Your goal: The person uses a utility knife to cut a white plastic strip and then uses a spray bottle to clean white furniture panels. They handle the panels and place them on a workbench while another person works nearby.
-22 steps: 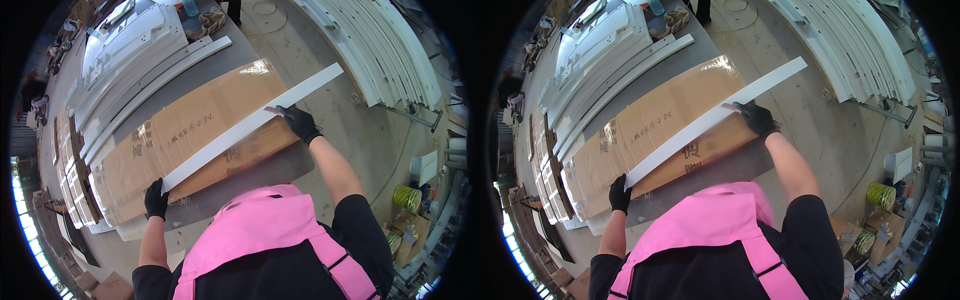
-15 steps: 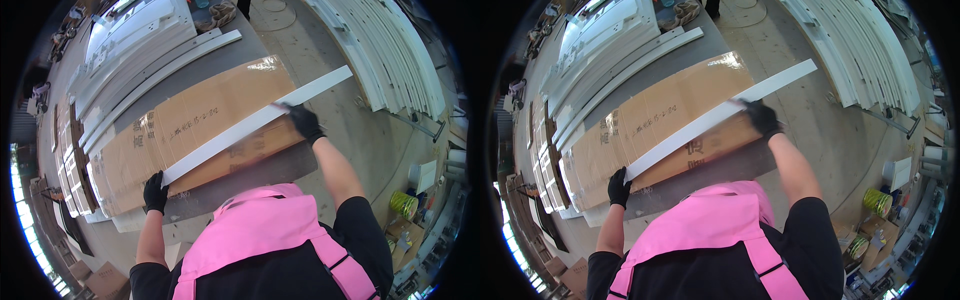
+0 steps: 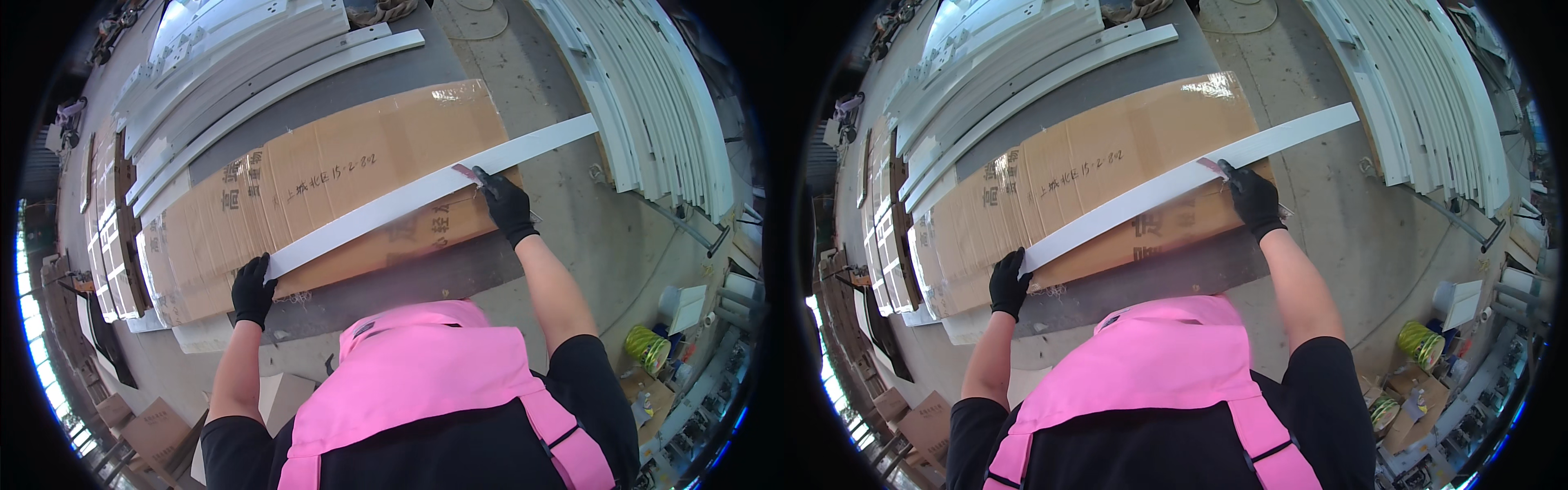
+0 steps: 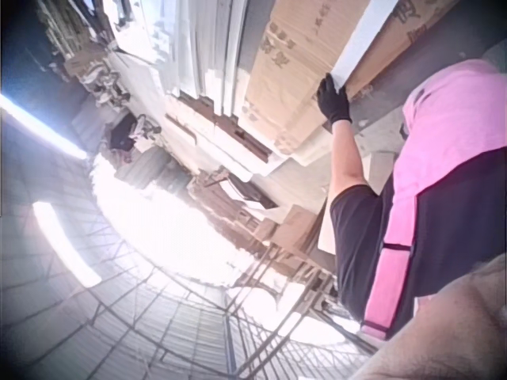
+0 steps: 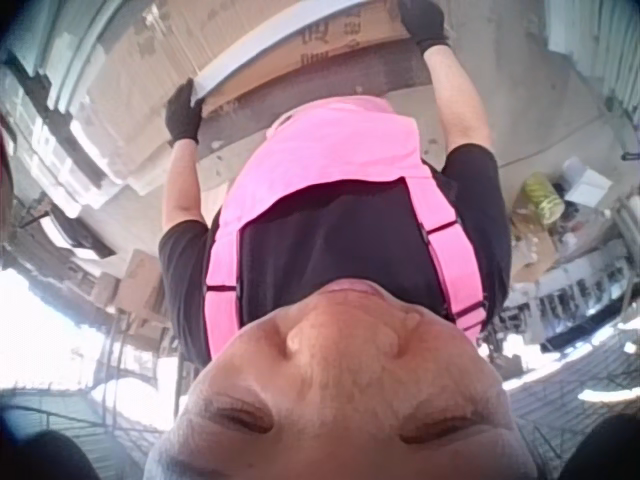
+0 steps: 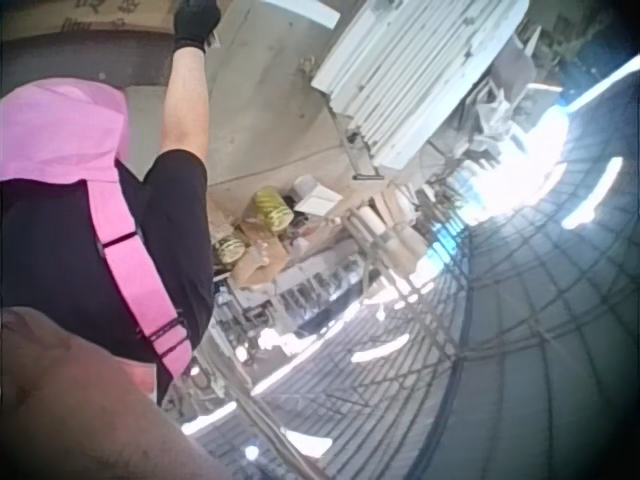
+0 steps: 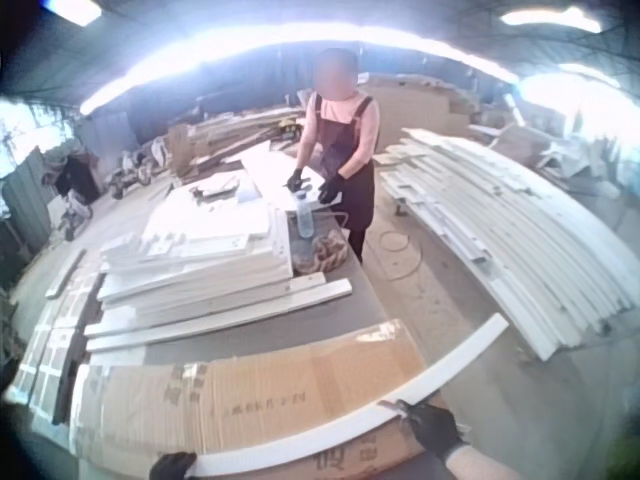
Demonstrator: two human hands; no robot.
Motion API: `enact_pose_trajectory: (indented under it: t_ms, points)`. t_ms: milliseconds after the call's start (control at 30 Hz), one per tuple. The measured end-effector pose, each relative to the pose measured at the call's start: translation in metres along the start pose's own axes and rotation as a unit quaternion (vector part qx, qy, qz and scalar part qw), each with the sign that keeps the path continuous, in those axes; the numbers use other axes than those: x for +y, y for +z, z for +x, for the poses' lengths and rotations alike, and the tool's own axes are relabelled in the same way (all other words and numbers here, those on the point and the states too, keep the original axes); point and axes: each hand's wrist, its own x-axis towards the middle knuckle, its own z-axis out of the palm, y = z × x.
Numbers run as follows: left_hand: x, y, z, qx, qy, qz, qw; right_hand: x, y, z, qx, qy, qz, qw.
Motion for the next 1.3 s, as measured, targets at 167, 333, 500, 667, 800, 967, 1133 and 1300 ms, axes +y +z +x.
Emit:
enact_pose_trajectory:
  t_ms: [167,333,500,667,800,967,1133,1300]
  points:
    - [-0.001,-0.002,0.001,-0.004,0.008,-0.006,1.0,-0.03,0.026,-0.007,0.012,-0.086,-0.07,0.994]
    - [-0.007,-0.005,0.001,-0.01,0.011,-0.033,0.999,-0.066,0.045,-0.011,0.012,-0.054,-0.082,0.995]
    - [-0.015,-0.003,0.002,0.012,0.048,-0.057,0.997,-0.083,0.056,-0.015,0.016,-0.093,-0.06,0.994]
    - [-0.028,-0.001,0.005,0.021,0.091,-0.078,0.993,-0.114,0.07,-0.021,0.049,-0.054,-0.043,0.996]
    - [-0.037,0.004,0.008,0.023,0.116,-0.1,0.988,-0.153,0.079,-0.025,0.019,-0.005,-0.041,0.999]
    - [-0.039,0.002,0.009,0.019,0.133,-0.091,0.987,-0.179,0.101,-0.029,0.038,0.049,-0.028,0.998]
    - [-0.035,-0.003,0.007,0.012,0.121,-0.089,0.989,-0.121,0.093,-0.032,0.239,0.006,0.074,0.968]
    - [-0.038,0.007,0.004,0.033,0.123,-0.079,0.989,0.0,-0.032,-0.082,0.46,0.427,0.445,0.639]
